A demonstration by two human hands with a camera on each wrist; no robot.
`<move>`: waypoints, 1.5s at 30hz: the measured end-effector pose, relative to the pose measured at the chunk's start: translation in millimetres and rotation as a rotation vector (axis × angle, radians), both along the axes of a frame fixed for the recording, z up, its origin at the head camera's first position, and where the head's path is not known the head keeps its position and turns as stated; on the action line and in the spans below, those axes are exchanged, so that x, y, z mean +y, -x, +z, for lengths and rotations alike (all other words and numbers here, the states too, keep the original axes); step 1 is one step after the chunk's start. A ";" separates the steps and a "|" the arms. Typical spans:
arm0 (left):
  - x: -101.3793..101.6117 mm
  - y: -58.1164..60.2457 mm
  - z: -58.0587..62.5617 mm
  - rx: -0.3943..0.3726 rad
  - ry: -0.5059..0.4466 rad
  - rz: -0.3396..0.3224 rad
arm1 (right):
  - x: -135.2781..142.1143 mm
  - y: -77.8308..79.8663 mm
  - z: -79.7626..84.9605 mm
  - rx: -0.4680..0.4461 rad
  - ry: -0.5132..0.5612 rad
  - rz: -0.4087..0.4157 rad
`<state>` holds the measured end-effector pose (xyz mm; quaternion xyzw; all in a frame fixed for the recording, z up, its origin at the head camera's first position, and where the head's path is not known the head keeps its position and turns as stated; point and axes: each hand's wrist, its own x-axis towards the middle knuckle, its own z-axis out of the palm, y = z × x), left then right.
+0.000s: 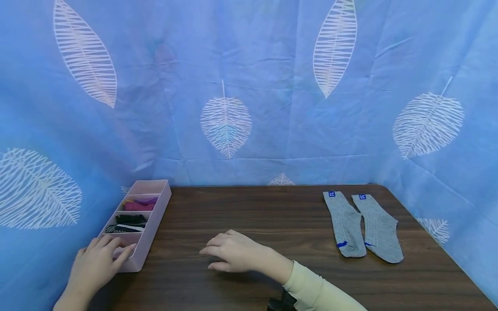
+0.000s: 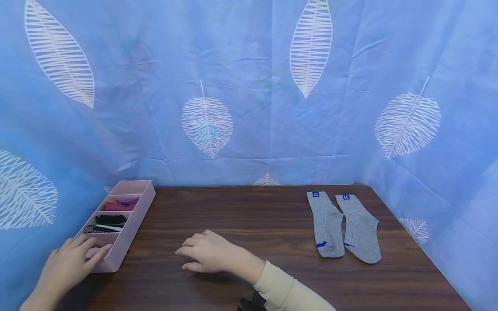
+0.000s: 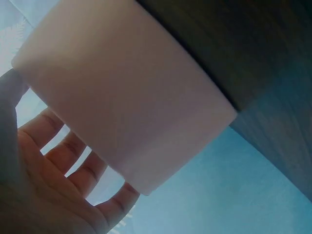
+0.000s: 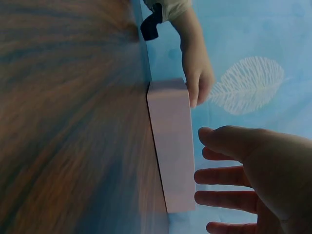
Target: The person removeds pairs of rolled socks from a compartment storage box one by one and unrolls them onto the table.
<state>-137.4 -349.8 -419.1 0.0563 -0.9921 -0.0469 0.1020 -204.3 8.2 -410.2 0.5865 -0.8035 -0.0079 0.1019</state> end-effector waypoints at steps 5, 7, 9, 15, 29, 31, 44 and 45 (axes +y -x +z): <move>-1.0 0.4 -1.0 -0.022 0.004 0.017 | -16.0 -2.6 0.8 0.002 -0.023 0.025; -0.5 -0.2 -2.1 -0.026 0.007 0.021 | -22.2 -3.6 0.8 0.007 -0.025 0.032; 0.2 -0.6 -3.0 -0.033 0.006 0.025 | -28.7 -4.3 0.6 0.013 -0.024 0.036; 0.1 -1.2 -3.8 -0.049 -0.009 0.038 | -50.2 -3.8 1.1 -0.009 -0.033 0.020; -1.5 -2.9 -2.2 -0.049 -0.034 0.035 | -97.1 8.3 -7.4 0.005 0.029 -0.044; -1.4 -3.7 -2.5 -0.052 -0.035 0.039 | -102.6 10.2 -8.3 -0.008 0.032 -0.054; -3.8 -5.2 1.6 -0.053 -0.050 0.062 | -146.2 35.5 -10.6 -0.015 0.155 -0.139; -4.0 -5.3 1.9 -0.059 -0.052 0.064 | -150.0 37.0 -10.5 -0.013 0.167 -0.148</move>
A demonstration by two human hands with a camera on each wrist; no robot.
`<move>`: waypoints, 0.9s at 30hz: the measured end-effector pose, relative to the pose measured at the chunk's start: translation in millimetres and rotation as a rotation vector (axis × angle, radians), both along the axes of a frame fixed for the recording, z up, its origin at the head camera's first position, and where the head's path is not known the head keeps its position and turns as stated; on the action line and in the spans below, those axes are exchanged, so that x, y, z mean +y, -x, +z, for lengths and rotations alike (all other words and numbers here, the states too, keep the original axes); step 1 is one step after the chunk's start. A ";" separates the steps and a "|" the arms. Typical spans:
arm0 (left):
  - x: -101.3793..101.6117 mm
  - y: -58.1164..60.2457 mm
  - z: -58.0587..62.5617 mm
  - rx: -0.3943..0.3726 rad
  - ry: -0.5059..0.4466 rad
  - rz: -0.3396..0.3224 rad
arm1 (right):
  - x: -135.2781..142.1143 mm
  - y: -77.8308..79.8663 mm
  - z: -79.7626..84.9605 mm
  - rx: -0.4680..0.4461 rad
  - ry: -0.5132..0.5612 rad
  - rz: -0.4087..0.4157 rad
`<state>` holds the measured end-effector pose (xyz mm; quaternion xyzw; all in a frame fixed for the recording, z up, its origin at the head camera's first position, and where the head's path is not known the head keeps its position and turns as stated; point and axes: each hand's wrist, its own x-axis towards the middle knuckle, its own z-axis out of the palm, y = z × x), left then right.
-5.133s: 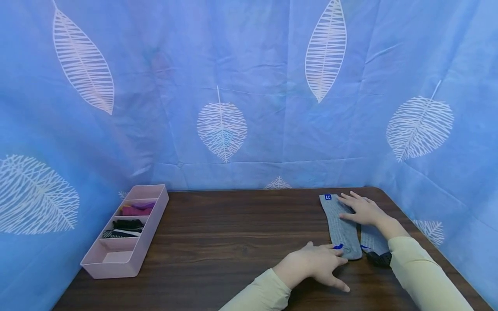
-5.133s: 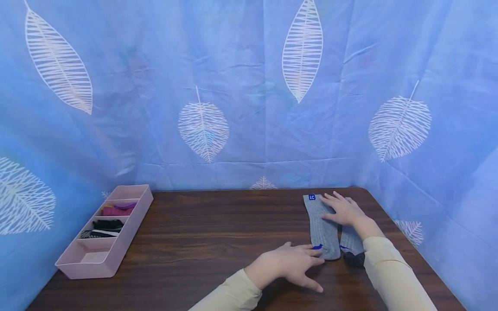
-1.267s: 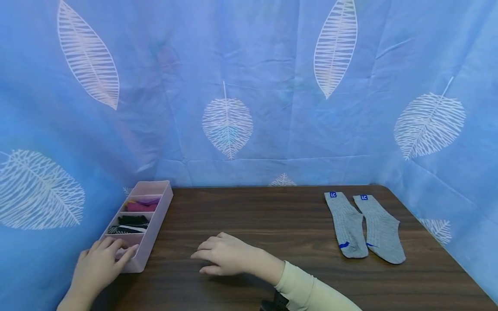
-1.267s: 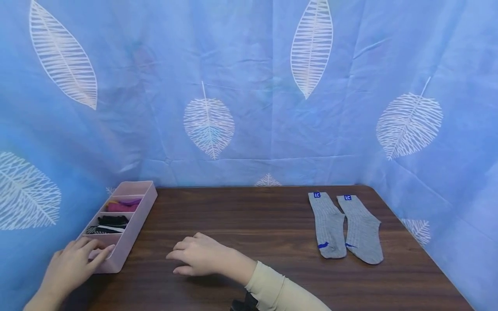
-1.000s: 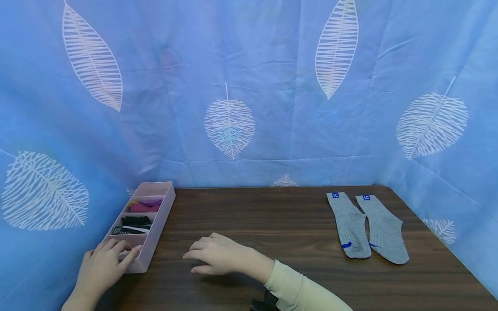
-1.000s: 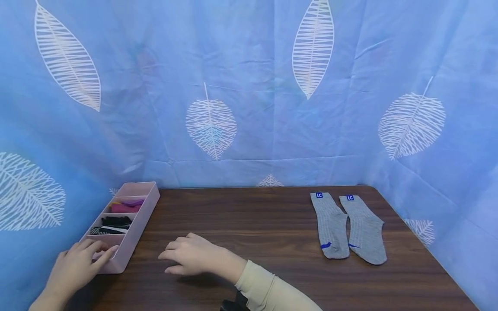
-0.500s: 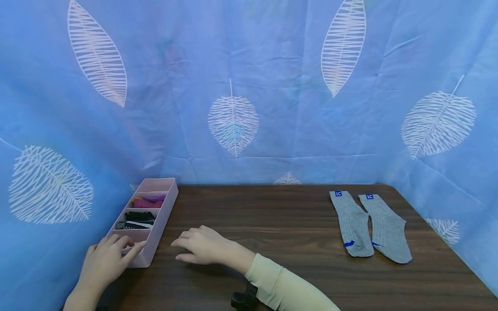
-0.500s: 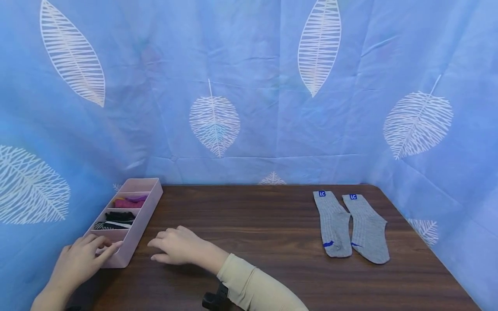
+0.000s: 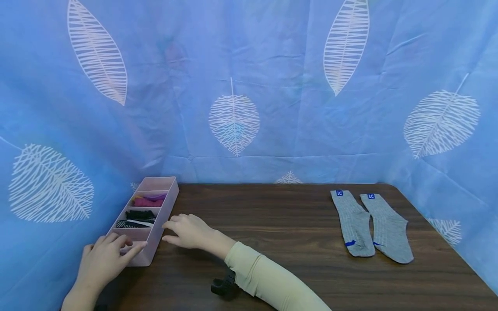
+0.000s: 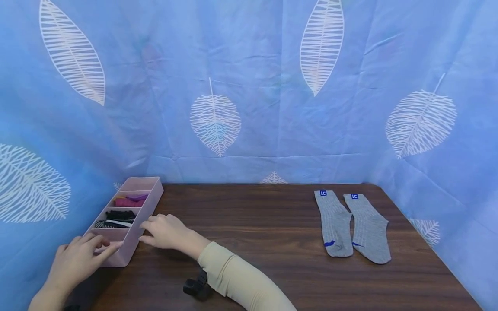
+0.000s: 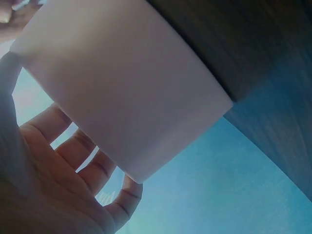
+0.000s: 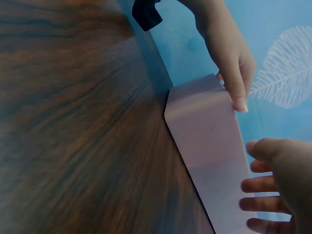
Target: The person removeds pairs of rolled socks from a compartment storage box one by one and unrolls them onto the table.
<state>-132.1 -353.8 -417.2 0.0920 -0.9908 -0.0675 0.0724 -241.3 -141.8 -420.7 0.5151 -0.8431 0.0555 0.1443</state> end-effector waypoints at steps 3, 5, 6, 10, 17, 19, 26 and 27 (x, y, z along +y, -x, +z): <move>-1.4 1.6 1.3 -0.003 0.003 0.001 | -11.0 5.0 2.5 0.036 0.051 -0.028; -2.3 2.1 1.1 0.000 0.007 -0.001 | -18.1 8.0 3.9 0.058 0.096 -0.043; -2.6 2.0 0.7 0.006 0.009 -0.003 | -21.8 9.4 4.3 0.071 0.112 -0.053; -2.7 1.4 -2.4 0.022 0.011 -0.005 | -35.9 14.6 5.5 0.031 0.139 -0.103; -0.3 -0.7 -5.0 0.012 -0.008 0.013 | -60.3 24.7 8.8 -0.158 0.057 -0.235; 0.1 -0.7 -4.4 0.012 -0.004 0.015 | -66.2 27.4 10.9 -0.183 0.025 -0.258; 0.8 0.4 -3.4 0.016 -0.013 0.012 | -83.1 34.4 15.7 -0.182 -0.086 -0.291; 0.5 0.1 -3.3 0.023 -0.015 0.010 | -85.2 34.8 16.6 -0.178 -0.098 -0.290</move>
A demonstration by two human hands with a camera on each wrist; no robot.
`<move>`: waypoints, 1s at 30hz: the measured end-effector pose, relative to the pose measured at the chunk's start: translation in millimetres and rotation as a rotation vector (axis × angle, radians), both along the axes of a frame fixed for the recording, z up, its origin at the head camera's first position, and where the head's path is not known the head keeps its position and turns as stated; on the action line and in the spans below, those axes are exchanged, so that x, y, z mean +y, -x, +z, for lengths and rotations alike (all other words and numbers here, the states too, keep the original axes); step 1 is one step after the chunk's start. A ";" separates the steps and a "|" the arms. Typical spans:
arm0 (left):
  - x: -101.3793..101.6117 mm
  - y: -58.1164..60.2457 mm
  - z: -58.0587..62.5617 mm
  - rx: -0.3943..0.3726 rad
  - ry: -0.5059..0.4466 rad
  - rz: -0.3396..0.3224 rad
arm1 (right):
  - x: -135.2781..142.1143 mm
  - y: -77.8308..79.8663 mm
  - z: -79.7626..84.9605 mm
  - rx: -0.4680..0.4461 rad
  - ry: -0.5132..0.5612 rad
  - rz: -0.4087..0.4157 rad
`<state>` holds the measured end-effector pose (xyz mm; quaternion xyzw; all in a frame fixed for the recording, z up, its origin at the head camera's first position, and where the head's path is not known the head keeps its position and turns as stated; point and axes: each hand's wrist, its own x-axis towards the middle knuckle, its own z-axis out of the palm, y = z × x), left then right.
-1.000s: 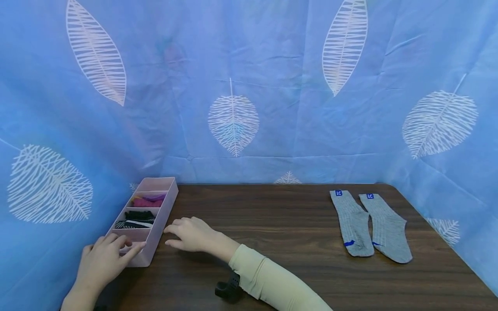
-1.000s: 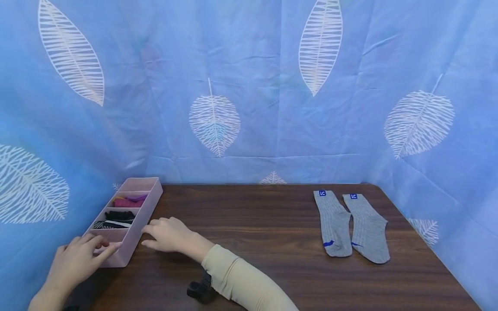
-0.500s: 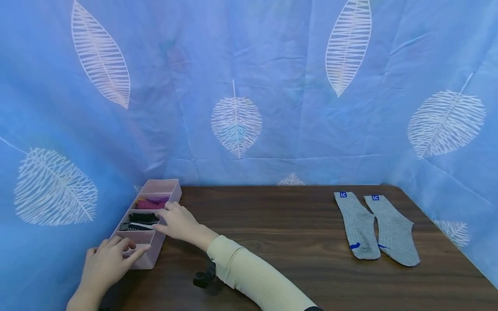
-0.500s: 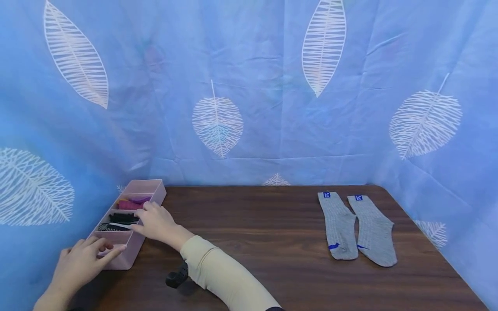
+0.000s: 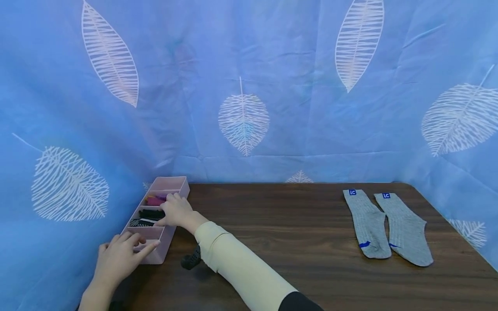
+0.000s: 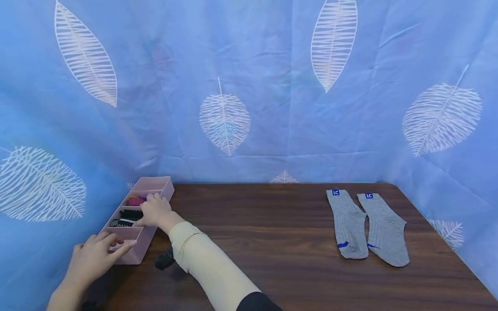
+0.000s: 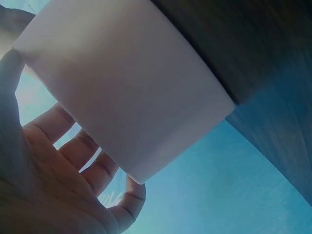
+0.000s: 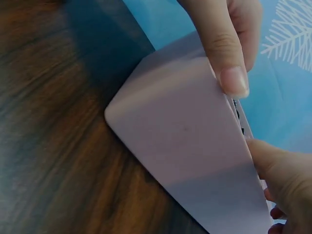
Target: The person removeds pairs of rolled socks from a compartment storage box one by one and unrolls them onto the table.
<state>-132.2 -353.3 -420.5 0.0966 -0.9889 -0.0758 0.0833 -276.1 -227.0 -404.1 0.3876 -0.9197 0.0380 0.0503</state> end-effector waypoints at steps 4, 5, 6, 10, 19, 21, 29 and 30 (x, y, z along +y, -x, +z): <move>-0.3 0.7 0.7 0.017 -0.004 -0.007 | -7.1 3.1 3.8 0.007 -0.060 0.002; -0.5 0.5 1.0 0.019 -0.004 -0.009 | -8.8 3.5 4.8 0.007 -0.077 0.000; -0.4 0.2 1.2 0.021 -0.004 -0.009 | -10.6 3.7 5.5 0.010 -0.092 -0.001; 0.5 -1.6 1.9 0.017 -0.004 -0.008 | -18.1 4.0 5.6 -0.006 -0.136 -0.030; 5.1 -2.4 0.1 0.038 -0.006 -0.010 | -28.1 -0.1 2.5 -0.022 -0.177 -0.137; 5.1 -2.0 0.4 0.036 -0.009 -0.009 | -28.7 -0.2 2.9 -0.027 -0.186 -0.146; 3.2 -0.4 1.4 0.015 -0.022 0.008 | -29.0 6.0 -8.2 -0.022 -0.092 -0.119; 3.1 -0.5 1.4 0.010 -0.023 0.010 | -27.9 6.3 -10.0 -0.021 -0.071 -0.109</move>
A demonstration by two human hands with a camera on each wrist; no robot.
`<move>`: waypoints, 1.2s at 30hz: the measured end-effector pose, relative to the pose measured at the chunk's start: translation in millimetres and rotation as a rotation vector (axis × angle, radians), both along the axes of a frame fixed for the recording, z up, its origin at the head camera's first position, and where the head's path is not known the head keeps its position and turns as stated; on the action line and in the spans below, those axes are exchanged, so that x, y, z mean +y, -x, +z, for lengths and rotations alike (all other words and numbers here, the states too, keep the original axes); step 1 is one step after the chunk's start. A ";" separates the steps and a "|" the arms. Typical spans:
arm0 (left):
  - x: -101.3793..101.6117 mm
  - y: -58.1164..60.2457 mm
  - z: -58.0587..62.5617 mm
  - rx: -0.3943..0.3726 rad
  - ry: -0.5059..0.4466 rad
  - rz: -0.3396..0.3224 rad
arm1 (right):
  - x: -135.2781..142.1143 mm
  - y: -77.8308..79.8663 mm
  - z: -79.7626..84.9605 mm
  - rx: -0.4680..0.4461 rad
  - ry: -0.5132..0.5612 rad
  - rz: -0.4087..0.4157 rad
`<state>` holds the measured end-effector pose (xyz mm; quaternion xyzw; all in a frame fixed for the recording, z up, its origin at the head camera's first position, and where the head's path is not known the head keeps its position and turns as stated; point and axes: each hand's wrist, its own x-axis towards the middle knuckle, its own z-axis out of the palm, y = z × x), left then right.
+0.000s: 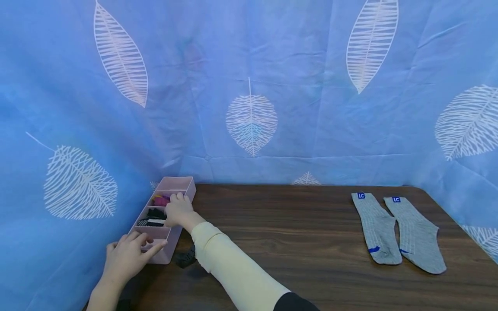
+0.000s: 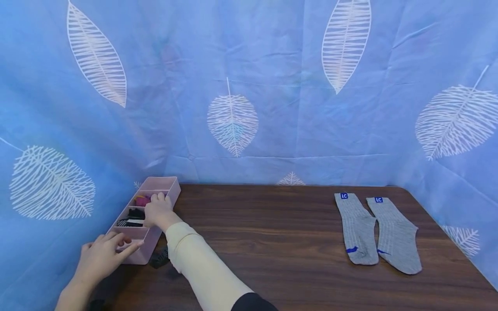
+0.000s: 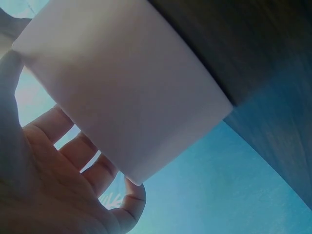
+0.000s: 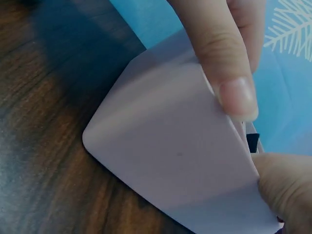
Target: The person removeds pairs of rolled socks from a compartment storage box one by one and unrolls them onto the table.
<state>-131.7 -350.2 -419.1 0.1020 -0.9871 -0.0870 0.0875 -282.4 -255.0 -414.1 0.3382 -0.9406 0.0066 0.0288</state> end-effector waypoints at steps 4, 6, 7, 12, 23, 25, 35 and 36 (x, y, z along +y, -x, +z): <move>0.2 0.9 0.8 -0.014 -0.001 0.010 | 6.1 0.1 -3.5 0.012 0.079 0.034; 0.0 1.9 0.7 -0.015 -0.004 0.016 | 9.1 0.5 -3.5 0.018 0.113 0.040; 0.4 2.3 0.7 -0.015 -0.007 0.017 | 10.8 0.9 -4.0 0.022 0.127 0.040; 0.6 4.2 -0.2 -0.008 -0.016 0.013 | 18.0 1.0 -3.7 0.058 0.182 0.049; -0.7 1.0 -2.3 -0.046 -0.004 0.032 | 36.4 -9.2 -2.0 -0.102 0.550 0.082; -0.5 1.6 -2.8 -0.047 -0.005 0.029 | 41.1 -10.0 0.4 -0.122 0.583 0.085; -1.6 1.7 -4.2 -0.024 0.004 0.024 | 65.1 -13.8 12.6 -0.137 0.701 0.139; -1.7 1.7 -4.2 -0.023 0.002 0.022 | 68.2 -14.3 13.0 -0.144 0.708 0.131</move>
